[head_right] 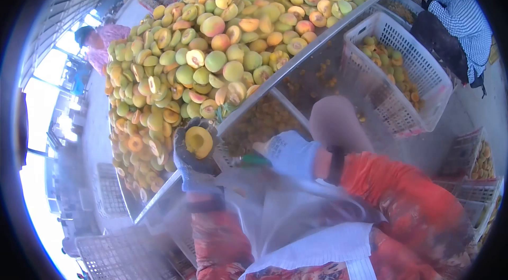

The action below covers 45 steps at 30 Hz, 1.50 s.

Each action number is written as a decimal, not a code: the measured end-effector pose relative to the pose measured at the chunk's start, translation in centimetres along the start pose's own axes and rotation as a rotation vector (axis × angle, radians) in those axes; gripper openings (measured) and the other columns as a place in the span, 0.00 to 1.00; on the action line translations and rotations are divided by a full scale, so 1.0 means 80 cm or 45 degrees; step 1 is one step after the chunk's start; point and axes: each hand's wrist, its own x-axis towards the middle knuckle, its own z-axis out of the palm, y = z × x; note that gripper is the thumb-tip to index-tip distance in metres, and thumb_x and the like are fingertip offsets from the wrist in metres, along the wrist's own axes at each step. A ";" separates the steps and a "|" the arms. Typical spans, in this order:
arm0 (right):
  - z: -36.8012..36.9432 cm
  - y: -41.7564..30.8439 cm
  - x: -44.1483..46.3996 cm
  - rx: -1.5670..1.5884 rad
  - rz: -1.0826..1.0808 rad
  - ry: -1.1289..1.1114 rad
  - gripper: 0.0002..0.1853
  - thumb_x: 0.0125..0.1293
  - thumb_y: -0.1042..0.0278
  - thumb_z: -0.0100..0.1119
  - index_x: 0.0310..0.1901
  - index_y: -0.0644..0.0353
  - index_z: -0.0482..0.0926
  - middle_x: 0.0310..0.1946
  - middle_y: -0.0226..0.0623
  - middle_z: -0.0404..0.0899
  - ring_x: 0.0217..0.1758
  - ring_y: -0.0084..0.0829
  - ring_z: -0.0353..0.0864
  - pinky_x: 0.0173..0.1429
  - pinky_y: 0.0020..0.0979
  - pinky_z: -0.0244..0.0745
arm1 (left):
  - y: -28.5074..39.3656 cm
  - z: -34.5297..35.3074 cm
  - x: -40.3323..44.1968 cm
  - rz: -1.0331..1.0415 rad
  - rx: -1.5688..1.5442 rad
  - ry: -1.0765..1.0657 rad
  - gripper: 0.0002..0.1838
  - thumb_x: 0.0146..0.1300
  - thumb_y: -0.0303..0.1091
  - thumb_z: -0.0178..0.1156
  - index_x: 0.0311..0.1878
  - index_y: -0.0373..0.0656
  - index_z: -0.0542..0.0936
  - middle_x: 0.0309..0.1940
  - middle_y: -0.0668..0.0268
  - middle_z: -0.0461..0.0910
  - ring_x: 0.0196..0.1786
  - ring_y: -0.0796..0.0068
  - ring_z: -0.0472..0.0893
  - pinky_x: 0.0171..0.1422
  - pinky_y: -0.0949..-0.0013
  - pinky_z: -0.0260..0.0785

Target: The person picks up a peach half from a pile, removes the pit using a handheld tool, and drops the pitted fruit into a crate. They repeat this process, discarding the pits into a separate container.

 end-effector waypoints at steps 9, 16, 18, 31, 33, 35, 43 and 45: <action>0.004 -0.028 0.040 2.029 0.606 0.167 0.18 0.60 0.62 0.59 0.49 0.59 0.71 0.32 0.28 0.75 0.27 0.22 0.72 0.30 0.22 0.68 | -0.030 0.004 -0.037 0.345 0.761 -0.432 0.25 0.63 0.35 0.48 0.63 0.39 0.60 0.55 0.56 0.69 0.57 0.62 0.71 0.58 0.60 0.68; -0.008 -0.036 0.023 0.523 0.193 0.370 0.23 0.57 0.56 0.58 0.51 0.61 0.70 0.44 0.48 0.75 0.40 0.51 0.76 0.42 0.39 0.73 | -0.052 -0.054 -0.044 0.313 1.052 -0.427 0.31 0.62 0.56 0.44 0.57 0.38 0.67 0.48 0.52 0.72 0.47 0.58 0.74 0.41 0.62 0.72; 0.003 -0.041 0.013 0.464 0.127 0.394 0.23 0.57 0.55 0.58 0.50 0.61 0.70 0.42 0.46 0.76 0.38 0.50 0.77 0.41 0.39 0.73 | -0.051 -0.063 -0.038 0.112 0.561 -0.355 0.31 0.62 0.56 0.44 0.56 0.38 0.68 0.48 0.52 0.72 0.48 0.59 0.74 0.44 0.61 0.71; 0.044 -0.096 -0.010 -0.160 -0.144 0.410 0.25 0.55 0.60 0.58 0.51 0.64 0.69 0.30 0.42 0.76 0.25 0.38 0.78 0.26 0.35 0.72 | -0.027 -0.025 -0.081 -0.016 -0.294 -0.163 0.18 0.66 0.42 0.44 0.49 0.36 0.71 0.43 0.53 0.76 0.44 0.59 0.77 0.52 0.59 0.72; 0.053 -0.098 -0.008 -0.003 -0.270 0.399 0.27 0.54 0.60 0.59 0.53 0.65 0.67 0.29 0.43 0.76 0.24 0.40 0.78 0.27 0.36 0.72 | -0.023 -0.030 -0.086 0.009 -0.194 -0.123 0.17 0.66 0.41 0.45 0.48 0.36 0.72 0.43 0.53 0.76 0.44 0.60 0.77 0.52 0.59 0.72; 0.047 -0.094 -0.005 0.188 -0.257 0.395 0.26 0.54 0.59 0.60 0.52 0.63 0.67 0.29 0.45 0.76 0.26 0.42 0.78 0.28 0.36 0.72 | -0.023 -0.054 -0.083 0.199 0.074 0.055 0.16 0.64 0.39 0.47 0.47 0.36 0.72 0.43 0.54 0.77 0.44 0.60 0.78 0.51 0.60 0.72; 0.003 -0.035 0.009 0.671 0.260 0.273 0.15 0.56 0.60 0.58 0.41 0.58 0.70 0.31 0.46 0.77 0.34 0.47 0.77 0.37 0.41 0.71 | 0.084 -0.206 -0.050 0.330 1.262 0.503 0.14 0.59 0.22 0.55 0.49 0.31 0.74 0.41 0.59 0.77 0.41 0.74 0.78 0.46 0.77 0.73; 0.002 -0.028 0.015 0.769 0.244 0.163 0.17 0.56 0.58 0.57 0.43 0.58 0.71 0.32 0.47 0.77 0.35 0.48 0.77 0.38 0.41 0.71 | 0.080 -0.179 0.001 0.464 1.336 0.201 0.13 0.63 0.28 0.54 0.50 0.35 0.75 0.36 0.60 0.79 0.28 0.77 0.79 0.26 0.79 0.71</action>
